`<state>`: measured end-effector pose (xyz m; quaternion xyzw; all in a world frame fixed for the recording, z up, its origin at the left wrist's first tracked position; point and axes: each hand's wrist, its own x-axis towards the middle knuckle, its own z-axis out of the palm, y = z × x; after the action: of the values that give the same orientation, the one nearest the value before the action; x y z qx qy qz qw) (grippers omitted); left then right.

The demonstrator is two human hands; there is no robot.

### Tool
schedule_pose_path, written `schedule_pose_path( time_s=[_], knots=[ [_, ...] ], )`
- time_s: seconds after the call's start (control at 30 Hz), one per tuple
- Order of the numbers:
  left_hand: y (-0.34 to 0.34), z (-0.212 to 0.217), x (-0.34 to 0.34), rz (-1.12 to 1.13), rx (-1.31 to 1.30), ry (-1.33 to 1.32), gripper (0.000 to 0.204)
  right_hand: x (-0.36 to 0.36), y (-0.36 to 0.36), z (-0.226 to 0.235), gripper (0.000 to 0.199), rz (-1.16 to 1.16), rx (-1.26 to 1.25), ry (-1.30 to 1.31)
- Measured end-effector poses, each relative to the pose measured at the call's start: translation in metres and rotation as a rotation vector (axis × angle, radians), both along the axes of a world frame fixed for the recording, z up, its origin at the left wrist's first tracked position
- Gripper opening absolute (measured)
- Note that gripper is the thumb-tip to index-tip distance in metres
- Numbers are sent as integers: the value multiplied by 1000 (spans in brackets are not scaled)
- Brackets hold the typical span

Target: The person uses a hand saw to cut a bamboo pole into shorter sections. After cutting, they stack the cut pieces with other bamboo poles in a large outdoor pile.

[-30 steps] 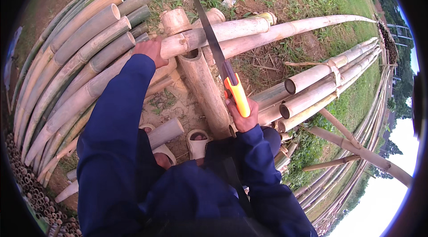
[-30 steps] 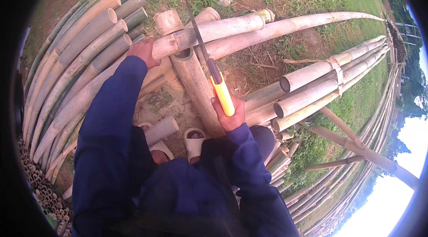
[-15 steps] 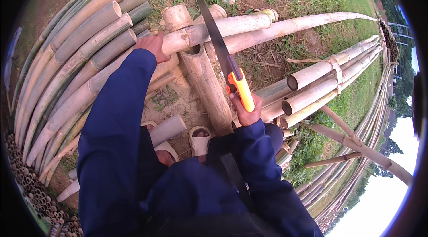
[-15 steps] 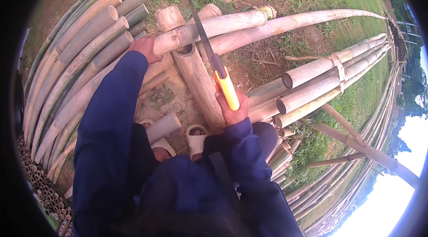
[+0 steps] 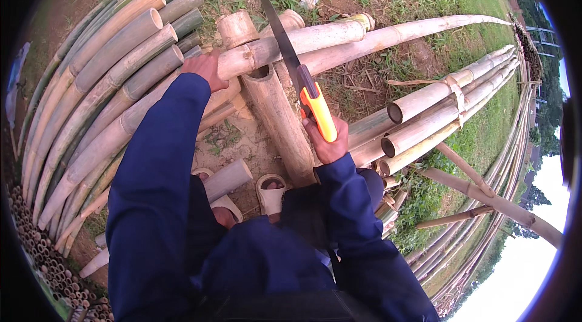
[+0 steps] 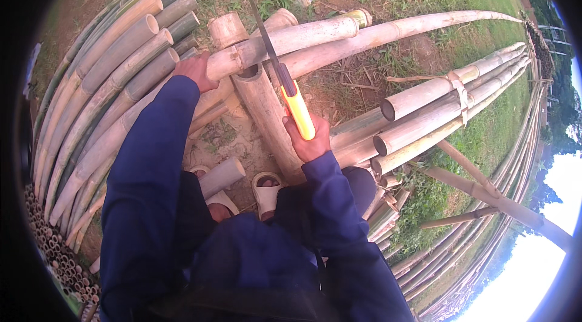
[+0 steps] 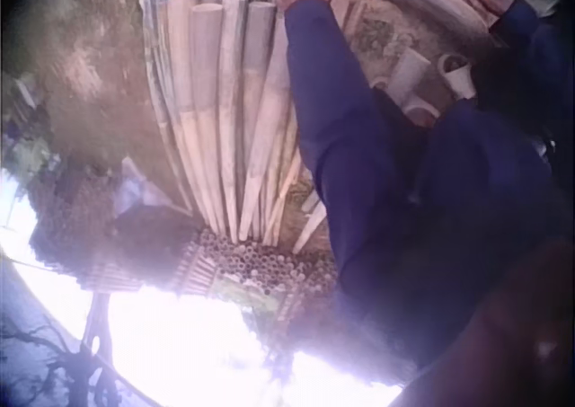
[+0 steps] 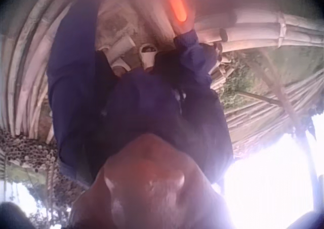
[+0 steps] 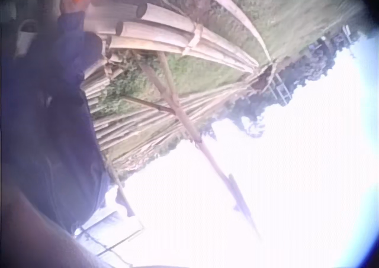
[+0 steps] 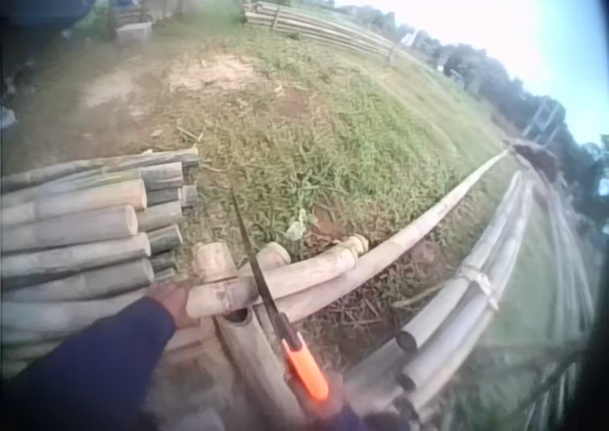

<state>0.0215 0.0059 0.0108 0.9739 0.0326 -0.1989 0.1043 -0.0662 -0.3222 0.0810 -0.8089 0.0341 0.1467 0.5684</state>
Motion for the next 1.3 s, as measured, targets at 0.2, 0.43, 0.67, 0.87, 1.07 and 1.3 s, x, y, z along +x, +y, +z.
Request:
schedule_pose_path(
  time_s=[0.2, 0.43, 0.67, 0.87, 1.07, 1.3],
  knots=[
    [3, 5, 3, 26, 35, 24, 69, -92, -52, 37, 26, 15, 2, 1],
    [-1, -5, 2, -20, 4, -28, 70, 3, -4, 9, 14, -50, 0, -53],
    [-2, -4, -3, -24, 8, -5, 70, -73, -69, 56, 26, 25, -2, 50],
    [-6, -2, 7, -44, -9, 4, 71, -8, -16, 6, 15, -25, -62, 47],
    [8, -3, 1, -8, -13, -27, 73, -36, -32, 28, 23, -25, 11, 60],
    [-3, -13, 3, -43, -48, -1, 73, -9, -26, 17, 16, -2, -75, 55]
  ],
)
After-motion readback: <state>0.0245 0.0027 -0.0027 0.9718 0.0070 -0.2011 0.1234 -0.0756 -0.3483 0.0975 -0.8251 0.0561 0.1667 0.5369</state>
